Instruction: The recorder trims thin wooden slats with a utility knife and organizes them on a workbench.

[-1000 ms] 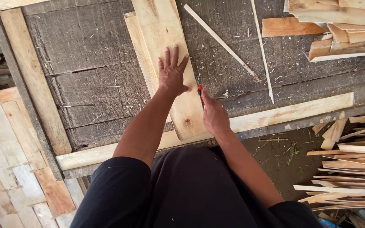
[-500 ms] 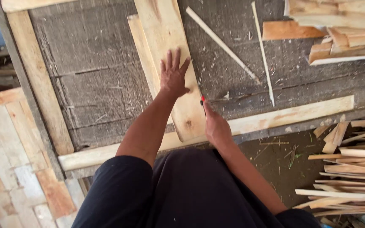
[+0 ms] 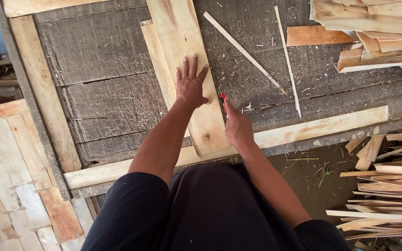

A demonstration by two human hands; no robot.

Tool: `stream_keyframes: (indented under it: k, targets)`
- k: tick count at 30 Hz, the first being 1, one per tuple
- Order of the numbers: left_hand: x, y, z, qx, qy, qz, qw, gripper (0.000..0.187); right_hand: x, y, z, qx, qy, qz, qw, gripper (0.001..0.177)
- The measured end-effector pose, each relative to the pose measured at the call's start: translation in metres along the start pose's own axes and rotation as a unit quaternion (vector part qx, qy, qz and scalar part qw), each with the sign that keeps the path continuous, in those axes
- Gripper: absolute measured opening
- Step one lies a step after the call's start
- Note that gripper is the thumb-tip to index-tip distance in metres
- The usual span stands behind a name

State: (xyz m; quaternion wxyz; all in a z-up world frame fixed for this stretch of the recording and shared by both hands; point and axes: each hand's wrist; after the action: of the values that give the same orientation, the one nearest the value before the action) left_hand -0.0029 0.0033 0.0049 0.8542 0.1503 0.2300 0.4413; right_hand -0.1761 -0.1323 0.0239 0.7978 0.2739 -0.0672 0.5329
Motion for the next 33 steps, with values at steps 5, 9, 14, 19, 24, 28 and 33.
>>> stream_keyframes:
  k: [5,9,14,19,24,28,33]
  targets:
    - [0.000,-0.002,-0.001,0.009,0.001,0.000,1.000,0.134,0.007,0.011,-0.002,0.004,0.001,0.008,1.000,0.064]
    - [0.001,-0.003,-0.004,0.001,-0.004,-0.002,1.000,0.134,0.016,0.022,0.008,0.068,0.026,-0.050,0.996,0.062]
    - [0.001,-0.002,0.000,0.007,-0.005,0.000,1.000,0.133,-0.002,0.055,0.012,0.070,0.008,-0.013,0.997,0.066]
    - [0.002,-0.007,-0.001,0.006,-0.008,-0.006,1.000,0.136,-0.006,0.063,0.045,0.168,0.028,-0.107,0.980,0.063]
    - [0.002,-0.004,-0.005,0.005,-0.011,-0.003,1.000,0.136,0.002,0.040,0.039,-0.007,-0.042,0.010,0.999,0.061]
    - [0.001,-0.001,-0.004,-0.002,-0.005,-0.001,1.000,0.133,0.004,0.007,0.009,-0.040,-0.036,0.039,0.998,0.060]
    - [0.001,-0.003,-0.005,0.000,-0.001,0.001,1.000,0.134,0.011,0.004,0.004,0.043,0.036,-0.044,0.997,0.067]
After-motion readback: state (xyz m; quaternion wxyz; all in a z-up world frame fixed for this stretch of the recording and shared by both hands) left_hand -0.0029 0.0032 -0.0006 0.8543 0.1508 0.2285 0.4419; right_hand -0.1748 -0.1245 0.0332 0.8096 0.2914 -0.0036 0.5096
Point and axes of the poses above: each hand's wrist, its own y-axis away from the middle knuckle, its own z-axis out of the back of the hand, x = y × z, and after that the axes turned 4 degrees about -z, right-handed
